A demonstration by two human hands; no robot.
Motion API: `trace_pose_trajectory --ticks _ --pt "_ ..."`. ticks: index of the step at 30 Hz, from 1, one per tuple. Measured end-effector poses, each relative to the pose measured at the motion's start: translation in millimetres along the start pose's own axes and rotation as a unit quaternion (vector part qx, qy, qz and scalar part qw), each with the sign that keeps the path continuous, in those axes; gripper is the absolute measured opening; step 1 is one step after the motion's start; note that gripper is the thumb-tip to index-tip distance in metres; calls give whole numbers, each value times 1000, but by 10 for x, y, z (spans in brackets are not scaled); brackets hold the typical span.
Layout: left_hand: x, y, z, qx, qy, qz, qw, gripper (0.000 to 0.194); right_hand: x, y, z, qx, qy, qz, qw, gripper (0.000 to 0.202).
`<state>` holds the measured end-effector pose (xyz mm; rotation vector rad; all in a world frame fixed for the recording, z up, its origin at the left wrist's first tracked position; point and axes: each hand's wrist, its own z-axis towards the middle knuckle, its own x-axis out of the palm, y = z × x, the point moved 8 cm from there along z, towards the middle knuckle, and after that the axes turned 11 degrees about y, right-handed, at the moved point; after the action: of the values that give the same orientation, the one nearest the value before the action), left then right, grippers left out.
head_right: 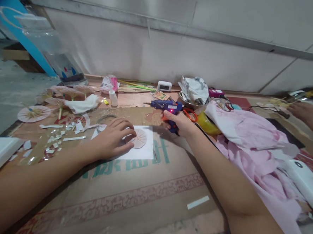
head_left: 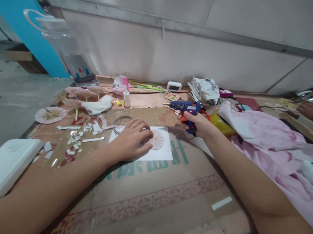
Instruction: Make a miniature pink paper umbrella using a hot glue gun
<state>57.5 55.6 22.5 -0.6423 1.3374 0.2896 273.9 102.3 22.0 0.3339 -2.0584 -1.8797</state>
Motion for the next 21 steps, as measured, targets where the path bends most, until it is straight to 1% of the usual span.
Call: trace_pose_trajectory --ticks 2,4,8,11,13,16,21 --pt "-24 30 0 -27 -9 8 1000 24 28 -15 -3 13 17 -35 999 57" --pt "-39 52 -4 -42 -10 10 999 24 39 -32 -12 25 28 -95 995 56" --pt "-55 79 -25 -41 -9 -9 999 33 31 -51 -53 47 51 -225 972 53" --pt "-50 71 -40 -26 -8 -17 999 39 32 -74 -93 75 67 -290 952 49" --pt "-35 60 -41 -18 -1 -15 1000 39 52 -84 -112 87 71 -305 946 46" --pt "-16 57 -34 -19 8 -11 1000 38 112 -98 -123 96 76 -302 945 42" --pt "-29 53 -26 -21 6 -19 1000 37 203 -88 -124 85 95 -329 935 40"
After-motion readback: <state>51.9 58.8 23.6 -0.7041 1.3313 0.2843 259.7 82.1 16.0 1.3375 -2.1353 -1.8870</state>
